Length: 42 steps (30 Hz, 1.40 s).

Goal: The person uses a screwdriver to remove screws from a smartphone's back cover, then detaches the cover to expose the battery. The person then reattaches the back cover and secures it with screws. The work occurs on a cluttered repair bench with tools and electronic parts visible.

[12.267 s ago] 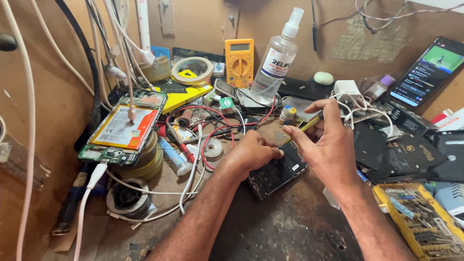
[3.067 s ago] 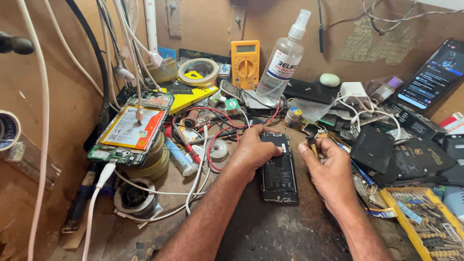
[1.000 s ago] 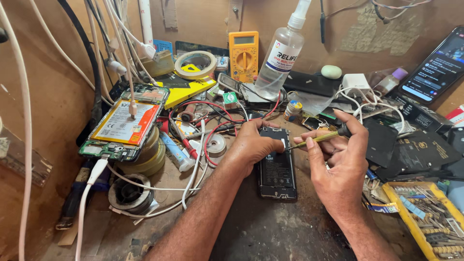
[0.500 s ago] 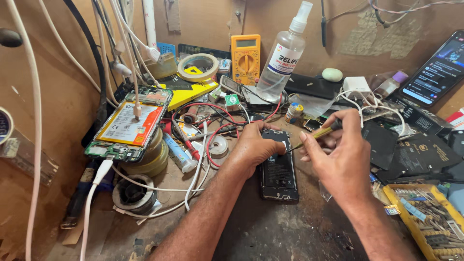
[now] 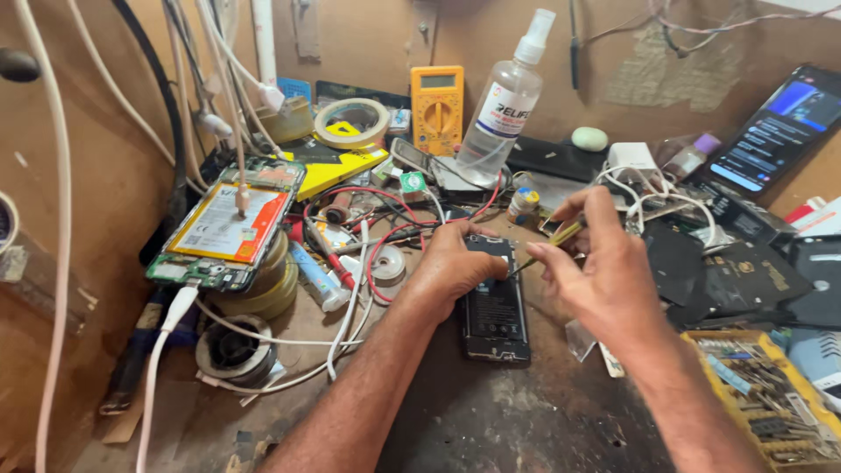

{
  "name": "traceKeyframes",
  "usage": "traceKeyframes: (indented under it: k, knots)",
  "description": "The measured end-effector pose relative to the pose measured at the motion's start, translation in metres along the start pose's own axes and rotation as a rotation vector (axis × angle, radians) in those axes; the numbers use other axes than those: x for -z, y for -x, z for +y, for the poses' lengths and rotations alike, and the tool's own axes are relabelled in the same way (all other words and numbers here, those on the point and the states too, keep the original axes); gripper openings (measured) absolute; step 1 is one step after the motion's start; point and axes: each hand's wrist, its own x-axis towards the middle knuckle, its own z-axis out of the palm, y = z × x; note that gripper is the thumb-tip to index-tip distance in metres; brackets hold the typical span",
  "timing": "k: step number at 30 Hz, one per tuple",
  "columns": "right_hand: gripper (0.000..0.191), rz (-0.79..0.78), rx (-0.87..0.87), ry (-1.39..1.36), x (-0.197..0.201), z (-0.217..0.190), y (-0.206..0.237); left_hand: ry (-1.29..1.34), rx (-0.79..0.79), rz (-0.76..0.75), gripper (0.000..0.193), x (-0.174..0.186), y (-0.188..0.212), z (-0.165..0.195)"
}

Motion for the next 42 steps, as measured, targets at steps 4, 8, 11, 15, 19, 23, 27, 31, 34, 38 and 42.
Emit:
traceKeyframes:
  k: [4, 8, 11, 15, 19, 23, 27, 31, 34, 38, 42]
  knots:
    - [0.036, 0.043, 0.165, 0.111, -0.002, 0.0015, -0.0003, -0.006, 0.011, 0.017, 0.054, 0.0006, -0.0005, 0.0019]
    - [0.035, -0.003, 0.086, 0.055, -0.004, 0.0031, -0.0029, -0.06, 0.007, 0.013, 0.053, 0.0019, 0.002, 0.002]
    - [0.041, 0.072, 0.192, 0.156, -0.0034, 0.0047, -0.0037, -0.022, 0.018, 0.002, 0.053, -0.0012, 0.0007, 0.0019]
    - [0.034, -0.102, 0.186, -0.137, -0.0012, 0.0058, -0.0053, -0.021, -0.065, -0.002, 0.051, 0.0008, 0.0003, -0.0002]
    - [0.04, 0.055, 0.092, 0.129, -0.0019, 0.0059, -0.0034, -0.011, -0.018, -0.028, 0.05, -0.001, -0.0009, 0.0001]
    - [0.036, -0.02, 0.191, -0.049, -0.0001, 0.0053, -0.0029, -0.01, -0.022, -0.012, 0.051, 0.0016, -0.0005, 0.002]
    - [0.034, 0.005, 0.096, 0.042, -0.0021, 0.0042, -0.0026, -0.069, 0.025, -0.009, 0.052, 0.0017, 0.0022, 0.0034]
    - [0.036, 0.037, 0.164, 0.057, -0.0032, 0.0034, -0.0026, -0.016, 0.02, -0.006, 0.053, 0.0014, 0.0032, 0.0066]
    - [0.034, -0.041, 0.058, -0.105, -0.0048, 0.004, -0.003, -0.054, 0.032, 0.006, 0.053, 0.0026, 0.0053, 0.007]
    - [0.039, 0.083, 0.115, 0.085, -0.0072, 0.0063, -0.0009, -0.073, 0.011, -0.014, 0.05, 0.0021, 0.0052, 0.0055]
    - [0.037, -0.036, 0.131, -0.146, -0.0057, 0.0068, -0.0027, -0.038, 0.021, 0.004, 0.052, 0.0023, 0.0042, 0.0024]
